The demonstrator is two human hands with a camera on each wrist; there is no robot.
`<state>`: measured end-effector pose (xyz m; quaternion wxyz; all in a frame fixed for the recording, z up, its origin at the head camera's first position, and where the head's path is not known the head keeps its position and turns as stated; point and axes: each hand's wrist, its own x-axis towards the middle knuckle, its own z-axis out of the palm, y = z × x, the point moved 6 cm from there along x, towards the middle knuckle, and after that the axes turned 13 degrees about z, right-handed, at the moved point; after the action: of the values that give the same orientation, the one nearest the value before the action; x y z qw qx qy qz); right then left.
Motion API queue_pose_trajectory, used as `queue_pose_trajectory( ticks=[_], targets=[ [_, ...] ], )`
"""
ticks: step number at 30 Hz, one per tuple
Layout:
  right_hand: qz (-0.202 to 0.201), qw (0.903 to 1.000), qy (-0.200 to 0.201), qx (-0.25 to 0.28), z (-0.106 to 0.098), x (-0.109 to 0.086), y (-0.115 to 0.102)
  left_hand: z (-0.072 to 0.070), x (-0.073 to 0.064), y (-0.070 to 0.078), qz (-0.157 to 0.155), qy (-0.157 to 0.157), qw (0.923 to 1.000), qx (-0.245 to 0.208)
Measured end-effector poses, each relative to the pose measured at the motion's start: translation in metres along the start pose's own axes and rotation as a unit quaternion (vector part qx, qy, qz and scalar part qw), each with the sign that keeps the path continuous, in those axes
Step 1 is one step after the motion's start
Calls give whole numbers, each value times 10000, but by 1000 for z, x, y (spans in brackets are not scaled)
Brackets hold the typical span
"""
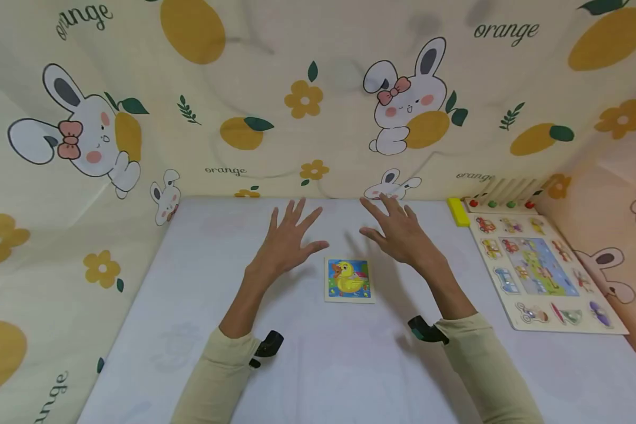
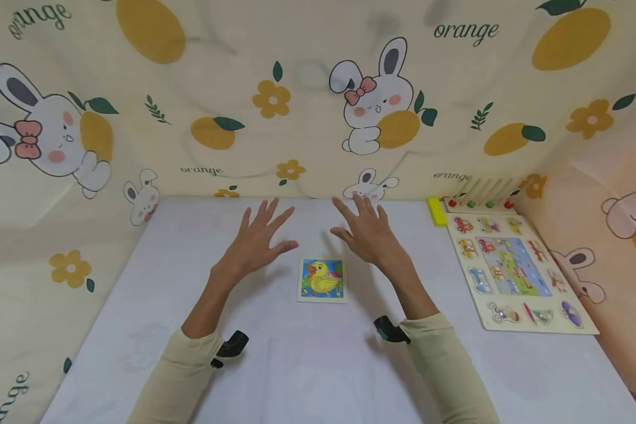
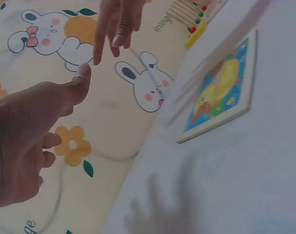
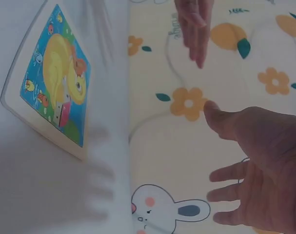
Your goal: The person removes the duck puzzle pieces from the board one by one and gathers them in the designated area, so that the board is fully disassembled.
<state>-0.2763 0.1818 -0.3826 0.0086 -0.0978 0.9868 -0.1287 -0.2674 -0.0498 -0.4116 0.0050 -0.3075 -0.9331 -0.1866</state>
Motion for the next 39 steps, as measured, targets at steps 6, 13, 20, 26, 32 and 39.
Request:
queue_pose_trajectory(
  ticks=[6, 13, 20, 26, 32, 39],
  targets=[
    [-95, 9996, -177, 180, 5, -2, -6, 23, -3, 0, 110, -596, 9972, -443],
    [-230, 9953, -658, 678, 16, -2, -14, 50, -8, 0, 335, -1110, 9925, -396],
    [-538, 9923, -866, 709, 31, -3, -25, 61, -12, -2, 551, -1433, 9881, -109],
    [-817, 9894, -958, 728, 44, -6, -35, 66, -15, -2, 402, -1738, 9829, -451],
    [-843, 9871, -1145, 736, 55, -1, -46, 71, -13, -6, 249, -1928, 9792, -578],
    [-602, 9837, -1580, 611, 81, 4, -53, 72, -5, -9, 275, -2122, 9765, -264]
  ],
)
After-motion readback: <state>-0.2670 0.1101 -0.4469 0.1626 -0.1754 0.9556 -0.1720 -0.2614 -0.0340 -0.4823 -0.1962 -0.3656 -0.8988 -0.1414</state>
